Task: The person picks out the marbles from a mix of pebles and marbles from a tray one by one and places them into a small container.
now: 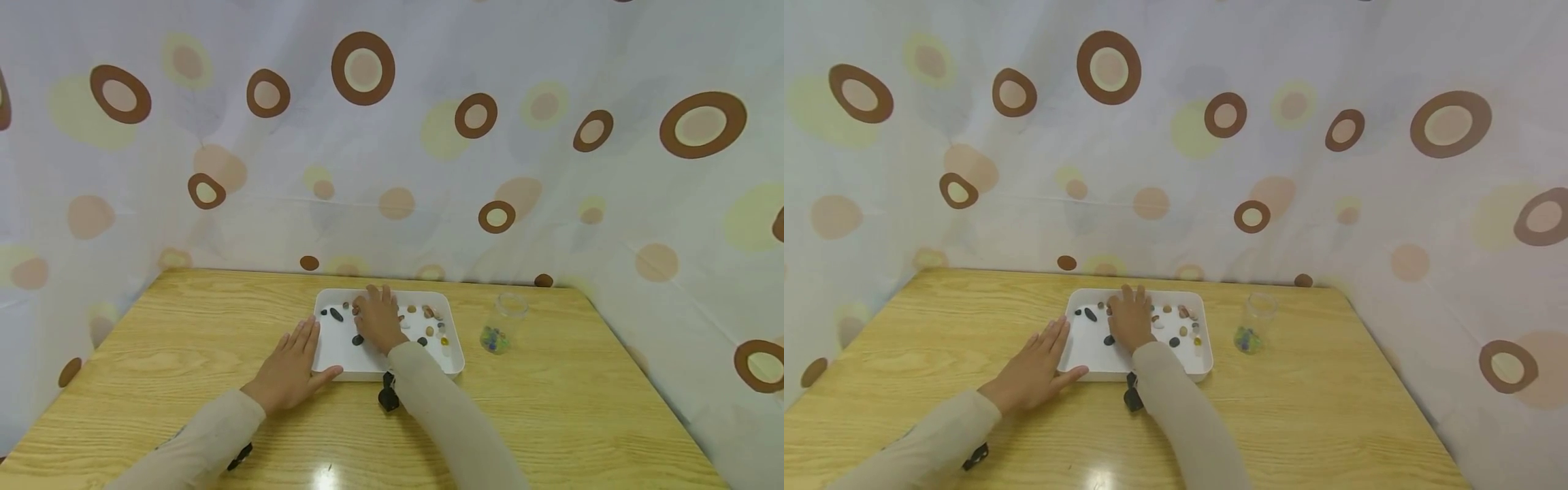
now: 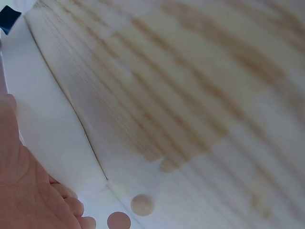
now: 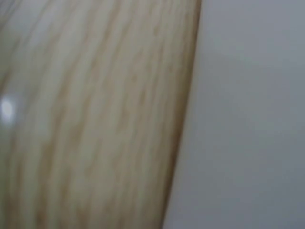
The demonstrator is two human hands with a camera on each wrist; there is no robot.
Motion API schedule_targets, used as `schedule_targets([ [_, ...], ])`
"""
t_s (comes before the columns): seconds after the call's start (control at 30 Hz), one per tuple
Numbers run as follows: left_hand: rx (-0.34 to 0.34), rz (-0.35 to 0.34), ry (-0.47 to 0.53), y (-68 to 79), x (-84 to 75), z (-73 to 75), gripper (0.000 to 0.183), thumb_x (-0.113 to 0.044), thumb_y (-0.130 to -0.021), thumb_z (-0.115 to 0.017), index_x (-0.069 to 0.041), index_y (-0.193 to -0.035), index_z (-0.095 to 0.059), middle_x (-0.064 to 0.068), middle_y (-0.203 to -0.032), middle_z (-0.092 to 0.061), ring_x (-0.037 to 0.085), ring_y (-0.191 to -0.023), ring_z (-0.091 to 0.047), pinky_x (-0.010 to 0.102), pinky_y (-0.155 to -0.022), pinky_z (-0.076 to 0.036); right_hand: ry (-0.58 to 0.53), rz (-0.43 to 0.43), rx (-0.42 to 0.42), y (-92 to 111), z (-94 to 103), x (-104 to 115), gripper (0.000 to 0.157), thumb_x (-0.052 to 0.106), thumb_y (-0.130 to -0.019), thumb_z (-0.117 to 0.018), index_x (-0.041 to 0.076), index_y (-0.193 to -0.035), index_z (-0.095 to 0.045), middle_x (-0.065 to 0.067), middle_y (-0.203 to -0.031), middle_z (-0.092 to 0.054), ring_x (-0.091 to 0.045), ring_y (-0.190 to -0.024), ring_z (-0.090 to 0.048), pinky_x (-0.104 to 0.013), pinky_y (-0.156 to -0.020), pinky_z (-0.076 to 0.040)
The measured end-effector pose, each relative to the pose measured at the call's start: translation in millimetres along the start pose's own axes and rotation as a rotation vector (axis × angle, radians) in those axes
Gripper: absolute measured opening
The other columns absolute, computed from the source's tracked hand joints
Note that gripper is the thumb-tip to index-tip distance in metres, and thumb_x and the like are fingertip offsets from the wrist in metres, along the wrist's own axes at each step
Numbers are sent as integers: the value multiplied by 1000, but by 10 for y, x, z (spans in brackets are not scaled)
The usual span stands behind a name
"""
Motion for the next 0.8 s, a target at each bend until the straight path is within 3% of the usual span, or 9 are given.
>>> schedule_targets([
  [0.27,14,4,-4,-5,-3,-23,94,-63,-94,-41,10,-148,-18,26,-156,-15,41,-144,-15,55,-114,-19,-18,0,-12,31,61,14,10,19,-91,-67,13,-95,-74,-15,-139,-47,-43,-132,-34,-51,-96,-46],
  [0.8,5,5,1,-6,-5,-14,94,-63,-94,-41,11,-148,-19,26,-156,-16,40,-144,-15,55,-114,-19,-28,17,-4,25,48,-7,9,19,-90,-68,13,-93,-74,-15,-142,-46,-42,-134,-33,-51,-98,-46],
])
Point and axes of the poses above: each hand's wrist, its own y-axis away from the middle knuckle, its own z-axis out of the back of the hand, x = y × z, the point moved 6 cm from there along -y, towards the middle knuckle
